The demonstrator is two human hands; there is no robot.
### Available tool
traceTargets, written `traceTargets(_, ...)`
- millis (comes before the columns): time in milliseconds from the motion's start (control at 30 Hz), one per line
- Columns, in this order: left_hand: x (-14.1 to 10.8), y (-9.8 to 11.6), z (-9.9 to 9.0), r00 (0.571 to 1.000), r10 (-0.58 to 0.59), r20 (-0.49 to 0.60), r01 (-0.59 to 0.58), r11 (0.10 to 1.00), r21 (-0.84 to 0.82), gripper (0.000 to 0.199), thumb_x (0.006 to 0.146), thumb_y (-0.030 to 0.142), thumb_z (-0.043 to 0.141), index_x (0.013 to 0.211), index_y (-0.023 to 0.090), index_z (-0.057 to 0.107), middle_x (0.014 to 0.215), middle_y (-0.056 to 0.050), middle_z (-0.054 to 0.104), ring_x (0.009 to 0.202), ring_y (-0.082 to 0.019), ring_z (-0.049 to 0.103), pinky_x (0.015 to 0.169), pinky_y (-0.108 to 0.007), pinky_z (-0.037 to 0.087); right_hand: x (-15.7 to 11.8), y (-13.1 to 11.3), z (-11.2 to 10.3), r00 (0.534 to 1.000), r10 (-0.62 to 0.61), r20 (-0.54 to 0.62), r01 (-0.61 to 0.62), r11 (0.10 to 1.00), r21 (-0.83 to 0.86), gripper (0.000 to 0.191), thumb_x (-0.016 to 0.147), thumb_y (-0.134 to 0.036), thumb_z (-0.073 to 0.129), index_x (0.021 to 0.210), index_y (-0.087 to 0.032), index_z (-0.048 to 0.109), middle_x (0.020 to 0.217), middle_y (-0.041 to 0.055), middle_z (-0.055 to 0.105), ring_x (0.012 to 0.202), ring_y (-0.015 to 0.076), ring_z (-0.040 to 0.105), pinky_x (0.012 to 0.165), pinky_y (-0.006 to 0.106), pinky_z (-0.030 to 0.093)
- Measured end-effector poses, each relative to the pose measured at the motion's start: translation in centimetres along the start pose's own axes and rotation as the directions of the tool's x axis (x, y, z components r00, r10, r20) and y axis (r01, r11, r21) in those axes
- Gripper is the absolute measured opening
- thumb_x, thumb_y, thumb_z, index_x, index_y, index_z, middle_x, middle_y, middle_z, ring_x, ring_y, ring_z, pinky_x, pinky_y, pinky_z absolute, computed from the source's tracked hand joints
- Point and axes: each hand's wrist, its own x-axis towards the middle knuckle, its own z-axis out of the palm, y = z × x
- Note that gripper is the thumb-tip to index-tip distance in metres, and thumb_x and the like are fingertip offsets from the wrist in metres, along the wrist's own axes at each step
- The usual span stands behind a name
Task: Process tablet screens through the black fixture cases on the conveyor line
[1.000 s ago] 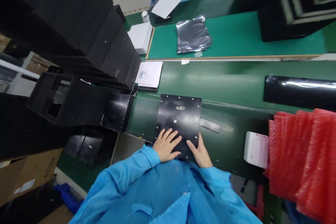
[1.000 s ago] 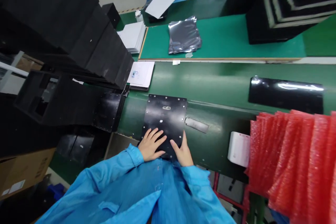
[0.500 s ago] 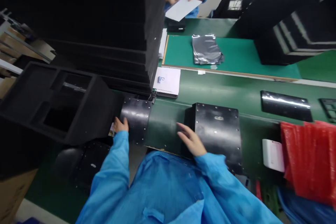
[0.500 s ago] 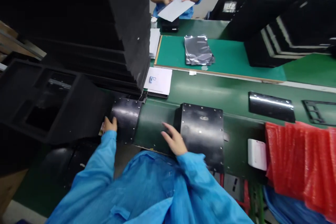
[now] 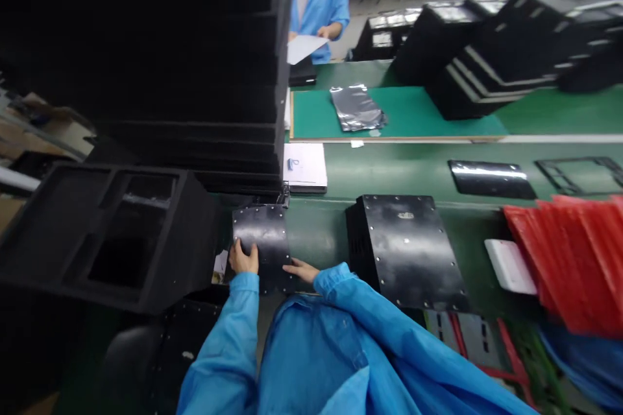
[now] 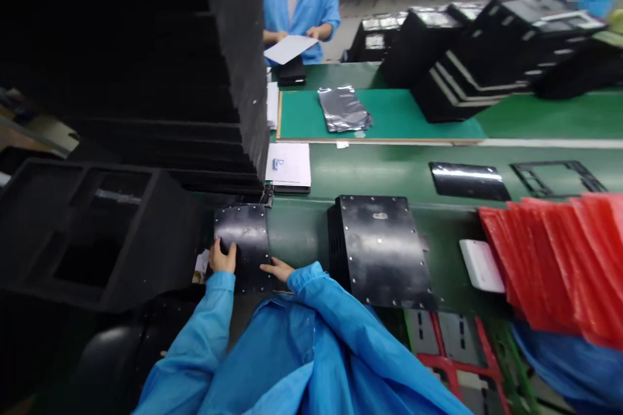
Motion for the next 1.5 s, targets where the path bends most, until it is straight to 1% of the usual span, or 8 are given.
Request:
traceTargets(200,-3.1,3.8,-0.6,0.974,0.225,0.029,-0.213,0.952,-0.221,0.043,0.086,0.045,0.050,0.123,0.023,0.050,0.126,-0.013,0.057,0.126,-0.028,0.047,0.103,-0.048,0.040,-3.7,-1.1,-1.9,0.981,-0.086,-0.175,0.127,0.963,0.240,0.048,0.057,-0.052,0.077,0.095,-0.023,0.065,0.099,0.0049,0.071,0.104,0.0287,0.063,0.098,0.046,0.047)
traceTargets(333,-7.6,9.5,-1.2,0.939,0.259,0.225,-0.120,0.863,-0.490,0.043,0.086,0.044,0.051,0.121,0.020,0.053,0.130,-0.011,0.055,0.127,-0.026,0.046,0.107,-0.042,0.036,-11.2,-1.3,-6.8,0.898,-0.194,-0.395,0.254,0.961,0.106,0.061,0.062,-0.058,0.073,0.111,-0.024,0.062,0.117,0.0082,0.065,0.114,0.0300,0.057,0.102,0.046,0.043)
traceTargets(533,-15.7,16.8,4.5,0.877,0.188,0.443,0.183,0.720,-0.669,0.046,0.079,0.040,0.059,0.119,0.018,0.053,0.131,-0.011,0.053,0.130,-0.025,0.042,0.110,-0.037,0.030,-17.8,-1.2,-15.4,0.724,-0.165,-0.670,0.208,0.978,-0.016,0.069,0.063,-0.070,0.064,0.110,-0.020,0.058,0.109,0.0102,0.067,0.106,0.0316,0.060,0.098,0.047,0.045)
traceTargets(733,-19.9,19.0,9.1,0.849,0.237,0.473,0.108,0.797,-0.594,0.057,0.075,0.039,0.064,0.125,0.017,0.047,0.128,-0.013,0.054,0.122,-0.026,0.050,0.106,-0.039,0.035,-18.9,3.2,-23.1,0.601,-0.319,-0.733,0.104,0.940,-0.324,0.073,0.068,-0.074,0.055,0.114,-0.018,0.061,0.110,0.0145,0.061,0.109,0.0348,0.055,0.101,0.053,0.039)
traceTargets(1000,-19.4,21.3,11.4,0.853,0.148,0.501,0.066,0.921,-0.385,0.066,0.070,0.053,0.068,0.124,0.017,0.053,0.128,-0.011,0.057,0.126,-0.027,0.047,0.111,-0.038,0.029,-16.5,6.8,-30.2,0.828,-0.428,-0.364,0.342,0.898,-0.278,0.077,0.083,-0.067,0.041,0.145,-0.023,0.028,0.145,0.0115,0.038,0.132,0.0285,0.037,0.108,0.046,0.034)
traceTargets(1233,-19.5,21.8,10.7,0.867,0.123,0.483,0.049,0.944,-0.327,0.068,0.070,0.055,0.067,0.124,0.018,0.054,0.126,-0.010,0.059,0.128,-0.027,0.045,0.112,-0.038,0.030,-10.7,6.3,-39.5,0.762,-0.477,-0.438,0.043,0.712,-0.700,0.057,0.081,-0.051,0.049,0.125,-0.015,0.050,0.138,0.0187,0.045,0.132,0.0393,0.030,0.107,0.057,0.022)
traceTargets(1367,-19.6,21.8,10.5,0.864,0.081,0.497,0.083,0.950,-0.301,0.069,0.069,0.053,0.068,0.127,0.018,0.053,0.130,-0.009,0.057,0.130,-0.027,0.043,0.112,-0.038,0.030,-13.1,4.6,-39.3,0.757,-0.430,-0.491,-0.063,0.701,-0.710,0.048,0.082,-0.040,0.047,0.119,-0.009,0.049,0.114,0.0219,0.058,0.106,0.0326,0.053,0.088,0.043,0.041)
traceTargets(1500,-19.6,21.8,10.5,0.856,0.098,0.508,0.063,0.955,-0.290,0.067,0.071,0.053,0.066,0.128,0.020,0.052,0.132,-0.009,0.055,0.132,-0.027,0.042,0.112,-0.039,0.030,-17.5,0.4,-35.8,0.912,-0.371,-0.176,-0.002,0.424,-0.906,0.030,0.077,-0.026,0.054,0.104,-0.014,0.055,0.098,0.0147,0.063,0.091,0.0295,0.057,0.075,0.037,0.039)
